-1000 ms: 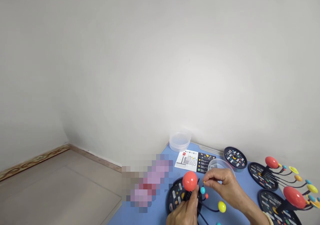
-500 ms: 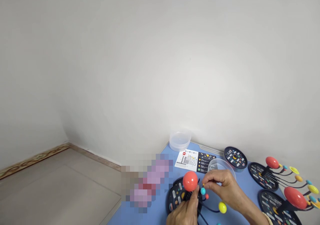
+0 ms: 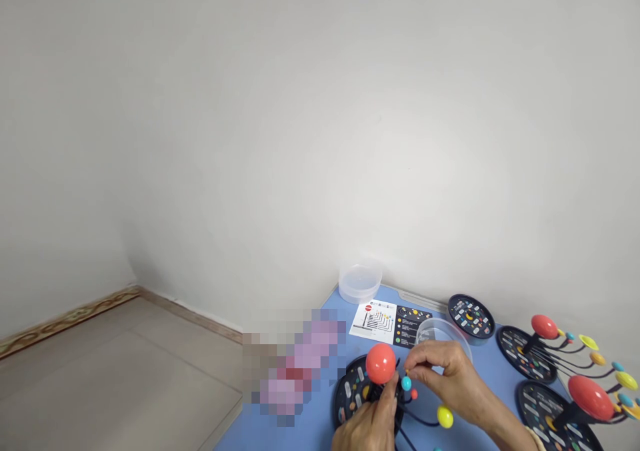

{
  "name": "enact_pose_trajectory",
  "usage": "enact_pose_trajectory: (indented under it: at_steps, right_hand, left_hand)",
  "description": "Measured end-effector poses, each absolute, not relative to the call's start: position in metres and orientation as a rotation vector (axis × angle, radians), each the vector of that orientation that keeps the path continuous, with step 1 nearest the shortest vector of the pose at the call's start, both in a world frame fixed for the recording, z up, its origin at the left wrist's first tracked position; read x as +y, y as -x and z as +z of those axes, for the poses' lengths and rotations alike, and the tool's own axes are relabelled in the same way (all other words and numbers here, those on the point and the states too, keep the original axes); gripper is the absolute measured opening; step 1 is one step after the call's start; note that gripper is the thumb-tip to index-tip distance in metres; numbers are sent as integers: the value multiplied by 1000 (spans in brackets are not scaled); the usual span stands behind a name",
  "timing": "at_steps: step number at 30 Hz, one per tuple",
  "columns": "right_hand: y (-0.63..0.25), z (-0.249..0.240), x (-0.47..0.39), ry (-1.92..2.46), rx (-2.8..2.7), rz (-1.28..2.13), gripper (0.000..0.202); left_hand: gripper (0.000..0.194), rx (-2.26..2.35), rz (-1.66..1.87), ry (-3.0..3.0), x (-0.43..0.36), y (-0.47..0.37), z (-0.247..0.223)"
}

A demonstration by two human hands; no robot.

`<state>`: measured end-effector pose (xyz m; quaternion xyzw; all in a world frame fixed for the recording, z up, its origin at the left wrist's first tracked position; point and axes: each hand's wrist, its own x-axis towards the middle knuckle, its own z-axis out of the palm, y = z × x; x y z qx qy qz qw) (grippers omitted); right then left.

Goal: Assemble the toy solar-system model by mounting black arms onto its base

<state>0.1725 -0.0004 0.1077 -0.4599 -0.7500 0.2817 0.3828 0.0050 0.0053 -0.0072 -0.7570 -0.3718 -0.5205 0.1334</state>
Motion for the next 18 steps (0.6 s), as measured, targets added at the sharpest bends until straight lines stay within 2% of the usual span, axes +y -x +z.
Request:
enact_pose_trajectory:
  at_steps: [7, 11, 15, 18]
  right_hand:
    - [-176, 111, 0, 1185, -1928, 722, 15]
    - [-197, 121, 3, 1234, -1737, 670, 14]
    - [-216, 129, 7, 1284, -1420, 808, 22]
    - [-211, 120, 7, 1264, -1390, 892, 25]
  left_hand:
    - [48, -1061, -1380, 2313, 9, 0, 1]
    - [48, -1056, -1247, 2361, 11, 4, 11]
    - [44, -1074, -1160, 2390, 11, 6, 20]
    - [36, -1091, -1171, 2391, 11, 5, 23]
